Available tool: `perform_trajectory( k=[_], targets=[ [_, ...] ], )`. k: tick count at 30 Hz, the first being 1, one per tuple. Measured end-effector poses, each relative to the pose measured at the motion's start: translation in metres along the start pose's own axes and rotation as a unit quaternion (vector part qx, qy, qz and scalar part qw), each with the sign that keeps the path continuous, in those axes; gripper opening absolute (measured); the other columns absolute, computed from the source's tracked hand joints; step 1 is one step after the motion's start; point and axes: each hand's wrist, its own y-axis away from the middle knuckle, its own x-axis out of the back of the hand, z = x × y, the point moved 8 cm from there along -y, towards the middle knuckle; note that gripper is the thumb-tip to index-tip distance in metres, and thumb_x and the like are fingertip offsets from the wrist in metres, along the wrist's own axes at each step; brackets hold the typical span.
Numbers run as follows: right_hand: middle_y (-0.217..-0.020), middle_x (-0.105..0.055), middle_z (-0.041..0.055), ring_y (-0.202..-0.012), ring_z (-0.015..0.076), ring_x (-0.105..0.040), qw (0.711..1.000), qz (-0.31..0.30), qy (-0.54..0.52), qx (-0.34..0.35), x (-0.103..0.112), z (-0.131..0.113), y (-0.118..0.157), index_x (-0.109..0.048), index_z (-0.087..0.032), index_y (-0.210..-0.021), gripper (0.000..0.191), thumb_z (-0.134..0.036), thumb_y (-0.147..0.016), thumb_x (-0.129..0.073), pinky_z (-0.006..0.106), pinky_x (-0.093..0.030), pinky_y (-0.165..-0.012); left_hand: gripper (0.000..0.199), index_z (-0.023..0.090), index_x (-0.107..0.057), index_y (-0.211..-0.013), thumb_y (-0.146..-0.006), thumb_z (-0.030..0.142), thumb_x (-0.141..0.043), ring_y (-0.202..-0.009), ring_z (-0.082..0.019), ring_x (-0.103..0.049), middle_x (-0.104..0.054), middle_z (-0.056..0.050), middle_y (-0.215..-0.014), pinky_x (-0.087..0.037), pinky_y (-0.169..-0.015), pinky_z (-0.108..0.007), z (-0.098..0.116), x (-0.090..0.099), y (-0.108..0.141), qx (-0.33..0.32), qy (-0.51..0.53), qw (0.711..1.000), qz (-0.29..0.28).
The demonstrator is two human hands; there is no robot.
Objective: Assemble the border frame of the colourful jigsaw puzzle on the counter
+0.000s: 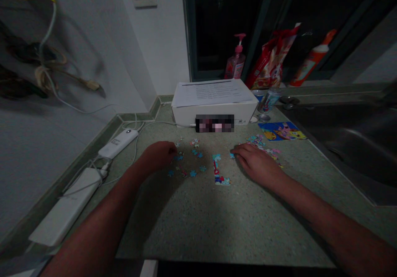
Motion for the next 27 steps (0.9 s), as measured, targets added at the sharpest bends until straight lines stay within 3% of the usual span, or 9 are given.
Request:
perform_trajectory(
  k=[7,12,17,21,27],
  targets=[
    [-0.117,-0.076,0.0121,-0.112,0.0300,-0.070,1.000,0.007,0.012,0.000,0.001,-0.001,0.000,-0.078,-0.021,-0.117,0.035,-0.020,-0.105,-0.045,0.050,-0.056,-0.104,0.021,0.020,-0.080,-0.096,-0.091,0.020,-0.060,-0.087,-0.023,-0.074,-0.081,-0.007,-0.098,-0.048,-0.077,-0.031,0.010,0.000,0.009,-0.032,0.031,0.998,-0.045],
    [-0.116,-0.076,0.0126,-0.111,0.0307,-0.070,1.000,0.001,0.019,-0.004,0.000,-0.001,0.001,-0.077,-0.020,-0.117,0.036,-0.021,-0.105,-0.044,0.050,-0.057,-0.101,0.022,0.022,-0.082,-0.095,-0.091,0.023,-0.060,-0.088,-0.025,-0.075,-0.082,-0.008,-0.099,-0.049,-0.076,-0.032,-0.001,0.000,0.016,-0.029,-0.009,0.996,-0.080],
    [-0.117,-0.075,0.0139,-0.113,0.0318,-0.069,1.000,-0.004,0.014,-0.004,-0.001,0.000,0.001,-0.077,-0.017,-0.118,0.036,-0.021,-0.105,-0.044,0.051,-0.056,-0.103,0.013,0.022,-0.081,-0.084,-0.085,0.024,-0.068,-0.077,-0.024,-0.072,-0.080,-0.006,-0.086,-0.046,-0.069,-0.032,0.008,-0.002,0.026,-0.026,-0.034,0.989,-0.141],
    [-0.119,-0.075,0.0129,-0.114,0.0311,-0.069,1.000,-0.008,0.016,-0.009,0.000,0.000,0.000,-0.077,-0.019,-0.118,0.034,-0.021,-0.105,-0.045,0.050,-0.056,-0.104,0.010,0.021,-0.079,-0.086,-0.081,0.029,-0.075,-0.078,-0.026,-0.071,-0.078,-0.007,-0.087,-0.046,-0.067,-0.034,0.015,-0.003,0.030,-0.024,-0.048,0.990,-0.134],
    [-0.117,-0.076,0.0129,-0.113,0.0301,-0.070,1.000,-0.009,0.011,-0.009,0.002,-0.003,-0.001,-0.077,-0.019,-0.119,0.032,-0.019,-0.105,-0.049,0.048,-0.055,-0.105,0.010,0.022,-0.077,-0.088,-0.081,0.026,-0.070,-0.081,-0.026,-0.071,-0.079,-0.009,-0.093,-0.047,-0.069,-0.034,0.015,-0.011,0.030,-0.036,-0.055,0.989,-0.133]
  ],
)
